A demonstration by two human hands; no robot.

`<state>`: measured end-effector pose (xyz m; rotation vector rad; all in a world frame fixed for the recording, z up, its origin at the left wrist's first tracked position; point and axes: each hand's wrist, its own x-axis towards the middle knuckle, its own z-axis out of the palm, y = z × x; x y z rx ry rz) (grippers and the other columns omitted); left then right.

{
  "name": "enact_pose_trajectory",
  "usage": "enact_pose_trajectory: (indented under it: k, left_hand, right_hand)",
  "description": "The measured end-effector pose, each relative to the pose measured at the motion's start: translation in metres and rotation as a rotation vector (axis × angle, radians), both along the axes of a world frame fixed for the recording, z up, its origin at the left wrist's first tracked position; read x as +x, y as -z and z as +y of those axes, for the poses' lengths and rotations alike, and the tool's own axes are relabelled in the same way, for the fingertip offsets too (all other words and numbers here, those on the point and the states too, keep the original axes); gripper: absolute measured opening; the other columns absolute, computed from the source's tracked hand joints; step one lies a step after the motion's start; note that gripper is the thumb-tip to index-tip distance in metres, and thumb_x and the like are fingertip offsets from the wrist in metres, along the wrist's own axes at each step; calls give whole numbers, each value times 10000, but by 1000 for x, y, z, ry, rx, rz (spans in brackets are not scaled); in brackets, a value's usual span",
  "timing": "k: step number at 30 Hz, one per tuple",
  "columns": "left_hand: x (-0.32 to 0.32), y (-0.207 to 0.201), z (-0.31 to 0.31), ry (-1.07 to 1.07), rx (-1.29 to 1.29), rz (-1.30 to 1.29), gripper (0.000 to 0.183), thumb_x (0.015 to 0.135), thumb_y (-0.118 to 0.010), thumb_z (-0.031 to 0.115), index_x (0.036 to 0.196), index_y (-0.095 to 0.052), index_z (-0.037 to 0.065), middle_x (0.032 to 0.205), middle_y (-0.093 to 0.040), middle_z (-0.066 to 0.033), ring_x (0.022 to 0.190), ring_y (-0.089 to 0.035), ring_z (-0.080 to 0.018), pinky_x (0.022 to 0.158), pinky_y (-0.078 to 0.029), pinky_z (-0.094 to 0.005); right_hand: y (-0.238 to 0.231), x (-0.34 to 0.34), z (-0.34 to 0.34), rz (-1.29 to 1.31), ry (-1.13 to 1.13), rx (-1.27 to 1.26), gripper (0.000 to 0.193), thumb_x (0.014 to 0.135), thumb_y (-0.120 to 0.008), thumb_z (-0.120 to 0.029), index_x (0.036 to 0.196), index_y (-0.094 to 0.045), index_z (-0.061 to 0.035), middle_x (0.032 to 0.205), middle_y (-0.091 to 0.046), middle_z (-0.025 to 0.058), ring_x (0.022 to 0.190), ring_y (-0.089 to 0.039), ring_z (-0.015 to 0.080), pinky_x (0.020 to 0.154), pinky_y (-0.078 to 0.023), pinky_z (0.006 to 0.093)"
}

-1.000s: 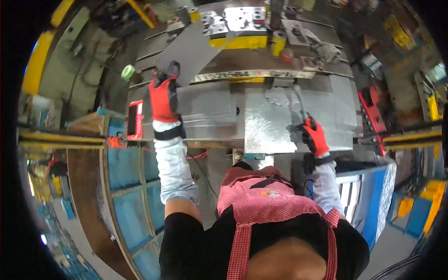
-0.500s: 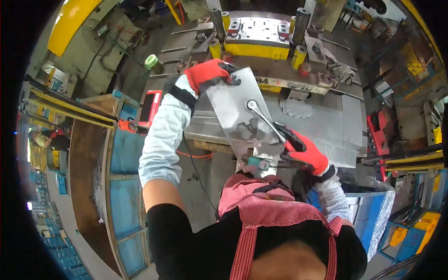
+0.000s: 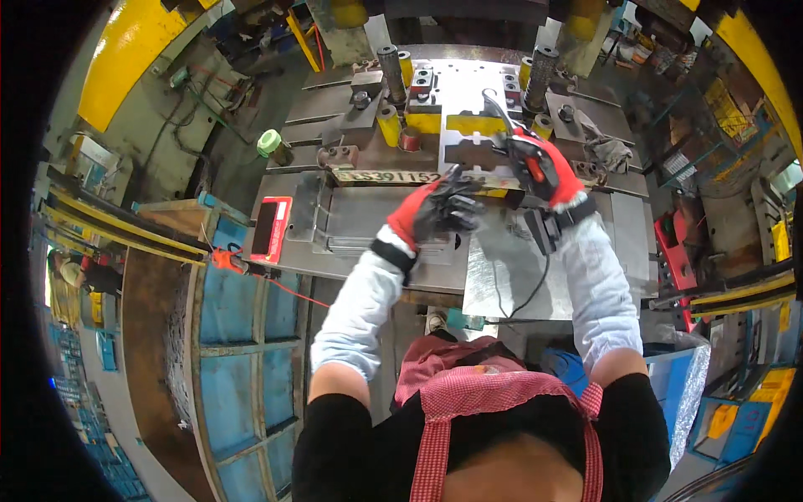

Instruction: Operating a press machine to stamp or cut metal plates, including positioning the plates and using an air blower.

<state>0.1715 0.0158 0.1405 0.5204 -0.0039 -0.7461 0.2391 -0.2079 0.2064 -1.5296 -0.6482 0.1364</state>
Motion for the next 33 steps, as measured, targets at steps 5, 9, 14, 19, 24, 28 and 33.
enact_pose_trajectory:
  k: [5,9,14,19,24,28,33]
  left_hand:
    - [19,1,-32,-551,70,-270,443,914,-361,341,1123,-480,-30,937,-607,-187,769,-625,-221,690,-518,-350]
    - [29,2,-40,-574,48,-146,449,912,-349,326,1080,-497,-64,891,-619,-177,695,-634,-240,659,-535,-344]
    - [29,19,-25,-636,-23,-199,447,905,-312,303,1067,-492,-72,951,-587,-221,836,-598,-310,791,-480,-424]
    - [33,1,-39,-688,66,-164,462,895,-303,309,989,-494,-100,873,-593,-222,763,-606,-340,710,-497,-449]
    - [27,-16,-47,-775,151,-108,332,892,-331,240,982,-492,-36,858,-605,-201,716,-615,-307,676,-516,-410]
    - [22,-25,-54,-814,208,-52,277,888,-353,214,988,-475,-13,863,-606,-203,705,-620,-302,677,-522,-392]
    - [25,-22,-52,-830,195,-43,228,885,-365,191,1010,-434,13,869,-603,-211,704,-621,-306,681,-528,-389]
  right_hand:
    - [22,33,24,155,-118,136,172,791,-599,-180,909,-583,-55,700,-529,-51,581,-465,37,533,-383,180]
    - [26,35,13,503,-52,213,181,777,-618,-179,905,-566,-62,715,-520,-47,597,-474,44,555,-388,179]
    - [27,-58,-26,357,134,285,483,817,-540,-110,1275,-388,-85,805,-500,-28,578,-408,34,485,-353,186]
    - [99,-148,-134,591,411,166,559,802,-541,-109,1321,-332,-107,813,-524,6,553,-449,74,488,-387,212]
    - [190,-175,-214,665,584,-49,416,777,-546,-112,1173,-434,-54,775,-536,43,530,-477,122,462,-420,261]
    - [178,-183,-206,769,504,243,351,765,-542,-99,1101,-452,-54,756,-528,63,594,-558,178,513,-486,304]
    - [186,-184,-210,745,501,240,361,763,-544,-89,1106,-437,-56,745,-529,60,592,-565,174,517,-491,302]
